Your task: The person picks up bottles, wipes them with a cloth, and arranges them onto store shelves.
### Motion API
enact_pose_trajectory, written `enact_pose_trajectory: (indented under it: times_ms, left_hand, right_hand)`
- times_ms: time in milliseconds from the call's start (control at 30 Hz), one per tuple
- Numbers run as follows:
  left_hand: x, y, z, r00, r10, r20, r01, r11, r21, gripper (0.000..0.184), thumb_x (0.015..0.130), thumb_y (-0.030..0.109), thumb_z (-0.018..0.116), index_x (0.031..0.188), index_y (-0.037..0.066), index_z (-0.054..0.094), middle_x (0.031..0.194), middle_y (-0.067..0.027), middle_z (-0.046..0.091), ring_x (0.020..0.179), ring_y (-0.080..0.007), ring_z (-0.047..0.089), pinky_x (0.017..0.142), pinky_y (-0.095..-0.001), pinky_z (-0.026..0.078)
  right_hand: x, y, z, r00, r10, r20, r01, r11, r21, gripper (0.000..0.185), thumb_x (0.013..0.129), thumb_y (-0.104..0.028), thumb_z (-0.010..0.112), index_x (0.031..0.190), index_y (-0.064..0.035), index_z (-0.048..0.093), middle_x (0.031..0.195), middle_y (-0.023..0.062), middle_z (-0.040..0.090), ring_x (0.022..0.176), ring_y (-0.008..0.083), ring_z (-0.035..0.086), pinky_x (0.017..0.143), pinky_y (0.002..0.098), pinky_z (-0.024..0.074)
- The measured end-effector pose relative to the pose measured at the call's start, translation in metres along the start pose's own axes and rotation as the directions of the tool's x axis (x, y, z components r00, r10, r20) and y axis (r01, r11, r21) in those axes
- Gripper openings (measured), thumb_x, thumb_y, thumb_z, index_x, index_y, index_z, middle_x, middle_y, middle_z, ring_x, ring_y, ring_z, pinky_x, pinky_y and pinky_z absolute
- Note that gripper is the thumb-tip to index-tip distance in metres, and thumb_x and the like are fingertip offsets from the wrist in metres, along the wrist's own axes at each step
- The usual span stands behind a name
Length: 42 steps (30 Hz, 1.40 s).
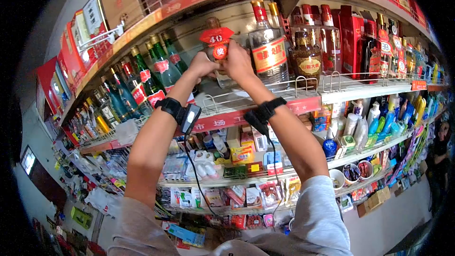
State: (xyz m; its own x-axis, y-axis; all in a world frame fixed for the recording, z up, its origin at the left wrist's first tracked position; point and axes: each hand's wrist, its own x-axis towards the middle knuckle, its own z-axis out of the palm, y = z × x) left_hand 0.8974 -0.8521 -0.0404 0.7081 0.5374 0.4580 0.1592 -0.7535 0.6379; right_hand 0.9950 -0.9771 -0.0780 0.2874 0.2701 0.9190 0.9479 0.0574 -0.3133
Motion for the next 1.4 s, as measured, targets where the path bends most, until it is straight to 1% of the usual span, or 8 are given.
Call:
enact_pose_trajectory:
  times_ms: [467, 733, 900, 1000, 1167, 1267, 1367, 1400]
  left_hand:
    - [-0.119, 0.079, -0.058, 0.936, 0.346, -0.071, -0.343, 0.938, 0.051, 0.066, 0.063, 0.025, 0.090, 0.117, 0.002, 0.060, 0.096, -0.0097, 0.072, 0.079, -0.0151, 0.067, 0.073, -0.0311, 0.053]
    - [-0.180, 0.095, -0.090, 0.847, 0.527, -0.076, -0.532, 0.830, -0.167, 0.067, 0.066, 0.005, 0.086, 0.125, 0.003, 0.057, 0.108, -0.0082, 0.071, 0.097, -0.0137, 0.066, 0.084, -0.0290, 0.053]
    - [-0.244, 0.085, -0.114, 0.769, 0.638, 0.048, -0.606, 0.750, -0.265, 0.050, 0.070, 0.009, 0.086, 0.113, 0.000, 0.062, 0.108, -0.0099, 0.070, 0.092, -0.0151, 0.069, 0.079, -0.0288, 0.056]
    - [-0.293, 0.031, -0.115, 0.684, 0.729, 0.010, -0.687, 0.640, 0.343, 0.052, 0.070, 0.023, 0.088, 0.111, 0.000, 0.064, 0.103, -0.0098, 0.069, 0.085, -0.0209, 0.067, 0.076, -0.0330, 0.054]
    - [-0.412, -0.057, -0.076, 0.954, 0.291, 0.069, -0.298, 0.943, 0.147, 0.053, 0.071, 0.016, 0.083, 0.116, -0.002, 0.060, 0.094, -0.0174, 0.071, 0.083, -0.0201, 0.072, 0.073, -0.0320, 0.057]
    - [-0.480, -0.129, -0.030, 0.923, -0.271, 0.272, 0.255, 0.962, 0.094, 0.044, 0.070, 0.033, 0.084, 0.098, 0.005, 0.066, 0.080, -0.0179, 0.070, 0.078, -0.0309, 0.071, 0.068, -0.0409, 0.056]
    - [-0.579, -0.244, 0.052, 0.906, -0.356, 0.228, 0.371, 0.928, -0.026, 0.060, 0.068, 0.048, 0.083, 0.107, 0.007, 0.062, 0.087, -0.0191, 0.070, 0.083, -0.0393, 0.068, 0.074, -0.0468, 0.055]
    - [-0.611, -0.278, 0.082, 0.902, -0.383, 0.198, 0.407, 0.908, -0.099, 0.066, 0.067, 0.052, 0.083, 0.112, 0.008, 0.060, 0.089, -0.0197, 0.069, 0.086, -0.0407, 0.068, 0.075, -0.0479, 0.054]
  right_hand:
    - [-0.025, -0.103, -0.101, 0.984, -0.137, -0.110, 0.148, 0.984, 0.099, 0.062, 0.062, -0.016, 0.089, 0.112, 0.0004, 0.057, 0.099, 0.0198, 0.063, 0.091, 0.0409, 0.059, 0.079, 0.0469, 0.0486]
    - [-0.038, -0.153, -0.133, 0.929, -0.320, -0.185, 0.332, 0.943, 0.038, 0.068, 0.062, -0.022, 0.091, 0.118, 0.0009, 0.059, 0.106, 0.0176, 0.065, 0.092, 0.0320, 0.065, 0.076, 0.0408, 0.0535]
    - [-0.071, -0.189, -0.146, 0.959, -0.187, 0.211, 0.134, 0.961, 0.241, 0.063, 0.067, -0.037, 0.088, 0.109, 0.0029, 0.065, 0.094, 0.0156, 0.072, 0.082, 0.0212, 0.068, 0.077, 0.0342, 0.0529]
    - [-0.115, -0.206, -0.134, 0.886, -0.220, 0.409, 0.088, 0.944, 0.317, 0.063, 0.065, -0.039, 0.087, 0.110, -0.0008, 0.067, 0.093, 0.0125, 0.073, 0.083, 0.0214, 0.070, 0.078, 0.0339, 0.0532]
    - [-0.249, -0.203, -0.075, 0.743, -0.252, 0.620, 0.048, 0.944, 0.326, 0.064, 0.064, -0.038, 0.089, 0.110, -0.0014, 0.065, 0.090, 0.0136, 0.071, 0.078, 0.0224, 0.068, 0.074, 0.0344, 0.0528]
    - [-0.346, -0.188, -0.030, 0.416, -0.003, 0.909, -0.373, 0.911, 0.174, 0.062, 0.065, -0.036, 0.090, 0.106, 0.0032, 0.065, 0.087, 0.0172, 0.070, 0.072, 0.0233, 0.067, 0.071, 0.0359, 0.0528]
    - [-0.479, -0.169, 0.029, 0.179, 0.051, 0.983, -0.543, 0.838, 0.055, 0.060, 0.071, -0.045, 0.085, 0.107, 0.0000, 0.068, 0.090, 0.0179, 0.071, 0.069, 0.0239, 0.066, 0.069, 0.0374, 0.0529]
    - [-0.533, -0.155, 0.045, -0.051, 0.153, 0.987, -0.393, 0.905, -0.161, 0.063, 0.072, -0.051, 0.083, 0.110, -0.0032, 0.068, 0.095, 0.0157, 0.071, 0.076, 0.0234, 0.068, 0.072, 0.0366, 0.0532]
